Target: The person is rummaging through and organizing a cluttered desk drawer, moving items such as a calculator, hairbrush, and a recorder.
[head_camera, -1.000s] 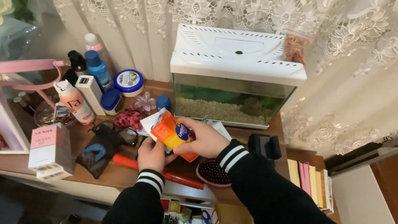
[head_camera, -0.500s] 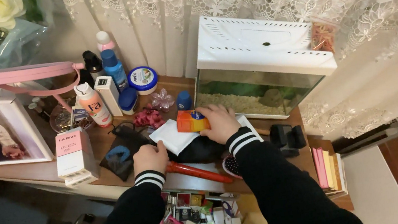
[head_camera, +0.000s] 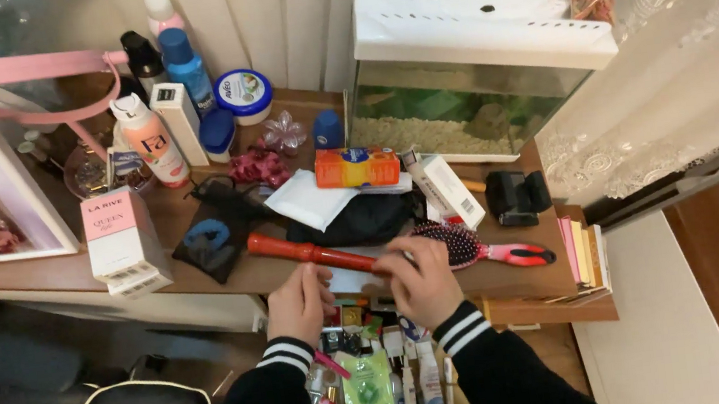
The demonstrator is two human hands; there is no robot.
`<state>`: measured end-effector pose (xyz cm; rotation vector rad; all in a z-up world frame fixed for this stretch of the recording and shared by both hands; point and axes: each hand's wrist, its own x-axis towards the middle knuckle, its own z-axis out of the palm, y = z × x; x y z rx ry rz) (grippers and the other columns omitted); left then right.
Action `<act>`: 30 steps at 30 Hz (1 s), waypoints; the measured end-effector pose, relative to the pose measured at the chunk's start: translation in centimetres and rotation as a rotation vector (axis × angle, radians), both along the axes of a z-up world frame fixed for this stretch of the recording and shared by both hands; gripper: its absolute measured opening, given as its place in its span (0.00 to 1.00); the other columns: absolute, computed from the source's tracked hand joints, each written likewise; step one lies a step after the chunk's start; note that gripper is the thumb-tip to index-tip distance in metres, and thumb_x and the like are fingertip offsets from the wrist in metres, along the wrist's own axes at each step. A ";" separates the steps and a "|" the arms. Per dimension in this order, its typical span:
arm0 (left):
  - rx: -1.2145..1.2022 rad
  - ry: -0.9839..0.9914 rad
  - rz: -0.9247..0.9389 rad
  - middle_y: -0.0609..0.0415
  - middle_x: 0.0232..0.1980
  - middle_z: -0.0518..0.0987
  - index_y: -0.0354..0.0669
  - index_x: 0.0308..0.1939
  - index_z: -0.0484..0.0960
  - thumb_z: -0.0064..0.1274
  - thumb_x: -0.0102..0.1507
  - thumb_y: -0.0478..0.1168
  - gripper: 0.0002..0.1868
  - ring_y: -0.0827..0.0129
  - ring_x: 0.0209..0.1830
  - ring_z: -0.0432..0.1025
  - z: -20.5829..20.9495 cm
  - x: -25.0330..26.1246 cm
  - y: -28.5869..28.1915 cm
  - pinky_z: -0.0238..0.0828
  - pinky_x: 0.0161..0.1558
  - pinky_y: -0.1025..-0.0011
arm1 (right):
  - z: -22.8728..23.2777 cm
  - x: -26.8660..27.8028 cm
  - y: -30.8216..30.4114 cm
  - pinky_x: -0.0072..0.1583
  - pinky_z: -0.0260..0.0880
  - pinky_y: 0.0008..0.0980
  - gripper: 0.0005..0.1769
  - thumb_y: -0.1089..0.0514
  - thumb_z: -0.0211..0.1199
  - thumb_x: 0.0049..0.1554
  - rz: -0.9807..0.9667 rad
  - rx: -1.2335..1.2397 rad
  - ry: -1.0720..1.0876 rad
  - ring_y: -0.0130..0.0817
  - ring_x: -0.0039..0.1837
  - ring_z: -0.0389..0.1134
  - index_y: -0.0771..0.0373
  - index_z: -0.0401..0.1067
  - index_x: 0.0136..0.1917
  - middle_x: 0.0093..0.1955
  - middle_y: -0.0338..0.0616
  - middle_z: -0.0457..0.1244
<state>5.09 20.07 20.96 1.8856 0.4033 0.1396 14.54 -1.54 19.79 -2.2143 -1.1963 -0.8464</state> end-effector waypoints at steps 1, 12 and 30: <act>-0.006 0.008 -0.002 0.53 0.25 0.85 0.47 0.42 0.83 0.28 0.74 0.49 0.25 0.66 0.27 0.82 -0.6 -1.0 -0.7 0.81 0.37 0.67 | -1.5 -1.8 -1.1 0.58 0.62 0.40 0.22 0.66 0.58 0.49 -0.002 -0.006 0.008 0.42 0.59 0.64 0.46 0.74 0.54 0.59 0.37 0.61; -0.203 0.586 -0.012 0.56 0.28 0.82 0.46 0.41 0.80 0.29 0.72 0.54 0.24 0.66 0.28 0.81 -14.9 -8.8 -7.7 0.78 0.35 0.66 | -22.9 -15.9 -15.5 0.61 0.70 0.37 0.20 0.69 0.51 0.54 -0.552 -0.151 1.290 0.41 0.54 0.69 0.49 0.77 0.50 0.57 0.42 0.61; -0.099 0.658 -0.102 0.55 0.38 0.88 0.49 0.47 0.82 0.24 0.68 0.62 0.33 0.64 0.41 0.84 -22.3 -9.4 -14.2 0.76 0.46 0.65 | -33.8 -14.0 -13.6 0.57 0.77 0.52 0.49 0.48 0.67 0.57 -0.786 -0.330 1.527 0.57 0.57 0.72 0.61 0.42 0.80 0.58 0.59 0.68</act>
